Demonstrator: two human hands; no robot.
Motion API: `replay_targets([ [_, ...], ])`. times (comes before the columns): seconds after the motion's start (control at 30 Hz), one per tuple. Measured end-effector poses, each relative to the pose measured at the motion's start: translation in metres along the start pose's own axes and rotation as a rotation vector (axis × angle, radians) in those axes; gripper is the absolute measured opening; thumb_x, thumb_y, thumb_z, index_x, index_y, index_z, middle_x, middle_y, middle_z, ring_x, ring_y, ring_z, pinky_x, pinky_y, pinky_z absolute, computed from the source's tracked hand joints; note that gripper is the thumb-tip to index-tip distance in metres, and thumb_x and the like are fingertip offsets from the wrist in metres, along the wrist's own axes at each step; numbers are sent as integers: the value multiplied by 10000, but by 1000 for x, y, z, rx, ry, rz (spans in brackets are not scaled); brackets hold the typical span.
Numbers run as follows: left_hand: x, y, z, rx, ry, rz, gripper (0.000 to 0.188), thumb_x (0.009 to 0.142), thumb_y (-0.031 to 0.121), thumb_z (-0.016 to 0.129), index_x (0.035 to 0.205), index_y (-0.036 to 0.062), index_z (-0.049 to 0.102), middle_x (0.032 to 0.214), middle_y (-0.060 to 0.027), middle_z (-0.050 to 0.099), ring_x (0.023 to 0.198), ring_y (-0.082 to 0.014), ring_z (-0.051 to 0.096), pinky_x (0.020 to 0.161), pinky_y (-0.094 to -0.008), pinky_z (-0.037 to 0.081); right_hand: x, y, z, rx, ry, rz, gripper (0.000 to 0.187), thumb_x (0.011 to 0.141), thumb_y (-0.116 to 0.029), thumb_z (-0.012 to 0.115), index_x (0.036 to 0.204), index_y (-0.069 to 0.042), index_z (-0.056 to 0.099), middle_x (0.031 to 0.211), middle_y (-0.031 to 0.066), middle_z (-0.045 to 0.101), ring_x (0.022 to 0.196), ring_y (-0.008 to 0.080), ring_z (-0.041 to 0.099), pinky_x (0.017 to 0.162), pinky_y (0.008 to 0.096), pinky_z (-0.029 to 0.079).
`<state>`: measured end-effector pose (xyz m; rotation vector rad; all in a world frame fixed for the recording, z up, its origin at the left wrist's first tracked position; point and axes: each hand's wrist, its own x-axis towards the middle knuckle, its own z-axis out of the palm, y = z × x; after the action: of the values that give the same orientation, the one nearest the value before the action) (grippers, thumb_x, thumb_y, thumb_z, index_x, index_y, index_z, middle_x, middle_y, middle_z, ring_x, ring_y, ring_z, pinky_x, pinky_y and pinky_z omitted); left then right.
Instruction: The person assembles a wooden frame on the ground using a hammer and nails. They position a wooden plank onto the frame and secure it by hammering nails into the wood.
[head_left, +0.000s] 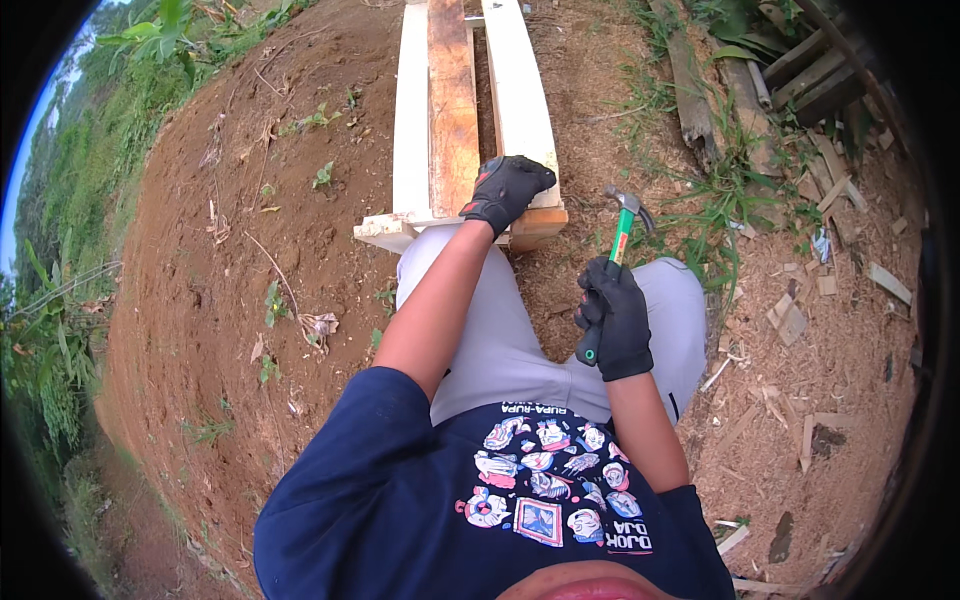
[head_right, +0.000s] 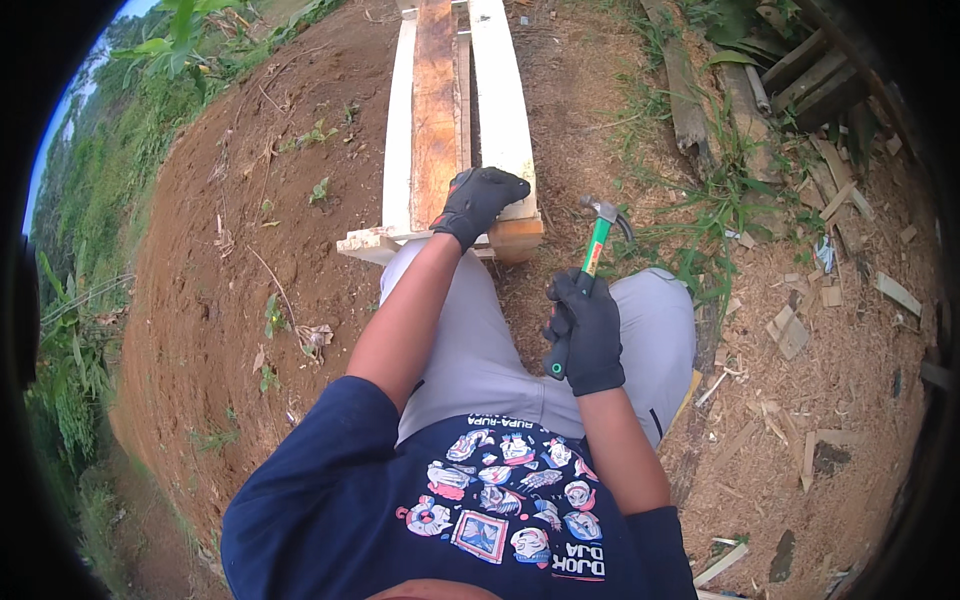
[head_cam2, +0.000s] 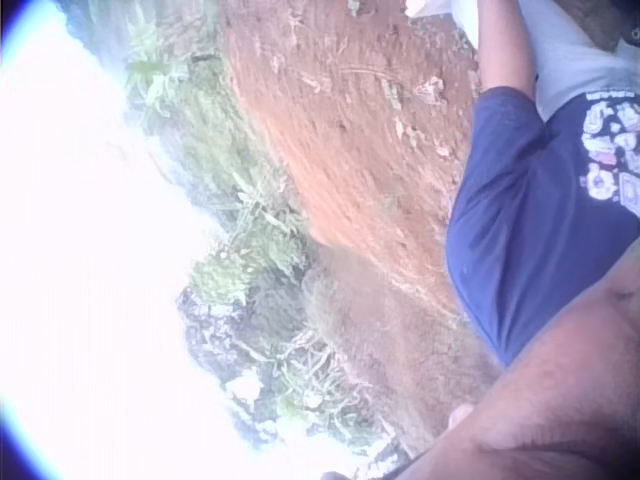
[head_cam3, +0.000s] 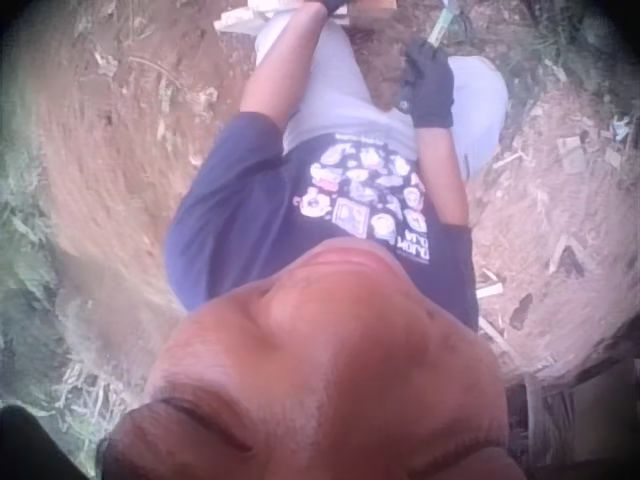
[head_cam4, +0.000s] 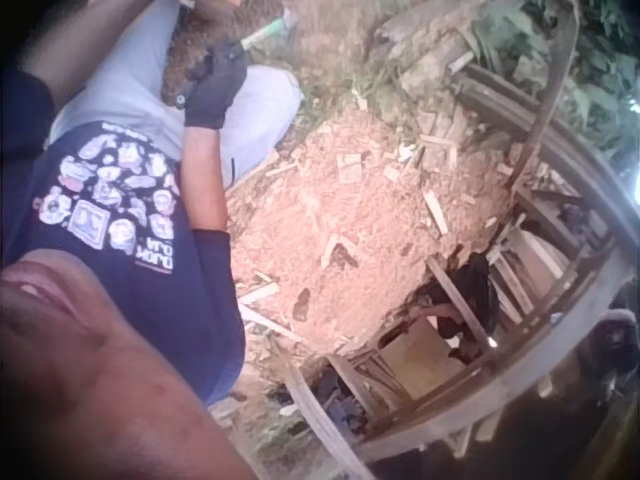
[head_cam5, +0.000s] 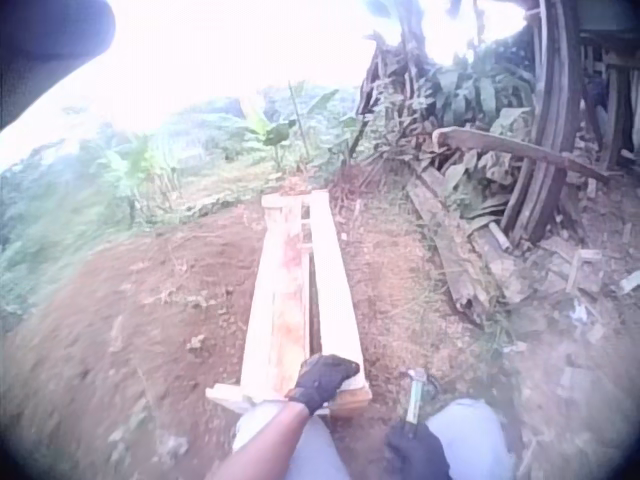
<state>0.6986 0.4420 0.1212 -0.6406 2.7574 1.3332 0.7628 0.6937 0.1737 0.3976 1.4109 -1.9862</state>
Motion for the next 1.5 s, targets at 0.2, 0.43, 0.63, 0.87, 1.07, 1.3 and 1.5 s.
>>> replay_targets([
  [0.2, 1, -6, -3, -39, -50, -22, 368, 892, 440, 748, 1069, 137, 860, 1034, -120, 820, 973, -283, 775, 915, -382, 570, -2, -9, 6, -46, -70, -85, 162, 1032, -182, 695, 1090, -71, 592, 831, 37, 611, 477, 75, 477, 417, 273, 421],
  [0.43, -2, 3, 0, 23, -52, -3, 393, 895, 441, 748, 1086, 114, 853, 1046, -132, 819, 977, -274, 771, 914, -378, 560, -4, -19, 7, -302, -2, -120, 170, 1042, -205, 665, 1112, -59, 613, 794, 31, 619, 479, 75, 525, 425, 266, 434],
  [0.63, -2, -7, -6, 60, -32, 37, 356, 896, 428, 753, 1065, 132, 854, 1006, -134, 815, 945, -299, 775, 867, -394, 565, -12, -38, -5, -700, -20, -215, 261, 1046, -231, 616, 1211, -28, 619, 847, 97, 658, 613, 200, 637, 585, 369, 523],
  [0.87, -2, -1, 6, 36, -53, -3, 397, 897, 438, 748, 1100, 114, 853, 1061, -92, 827, 984, -208, 765, 896, -350, 561, 1, -43, -21, -1156, 10, -450, 333, 1058, -210, 574, 1333, -22, 587, 960, 176, 677, 863, 374, 683, 775, 492, 524],
  [1.07, -6, -2, 3, -2, -44, -26, 376, 893, 428, 747, 1086, 125, 857, 1025, -102, 827, 949, -243, 775, 892, -375, 566, 17, -45, -13, -1261, 24, -497, 318, 1069, -211, 560, 1333, -33, 577, 946, 167, 671, 858, 360, 682, 781, 482, 525],
  [1.3, -3, -2, 1, -80, -94, -38, 358, 904, 424, 732, 1077, 136, 857, 991, -115, 822, 935, -278, 777, 887, -396, 568, 15, -41, -8, -1225, 118, -403, 363, 1084, -245, 558, 1369, -21, 582, 886, 162, 684, 806, 352, 686, 757, 476, 533],
  [1.5, 0, -5, 0, -50, -92, 3, 352, 922, 425, 728, 1076, 135, 856, 1027, -121, 818, 969, -303, 772, 898, -407, 566, 15, -34, -3, -1205, 119, -382, 389, 1077, -241, 589, 1396, -19, 582, 920, 156, 697, 855, 333, 705, 771, 455, 536],
])
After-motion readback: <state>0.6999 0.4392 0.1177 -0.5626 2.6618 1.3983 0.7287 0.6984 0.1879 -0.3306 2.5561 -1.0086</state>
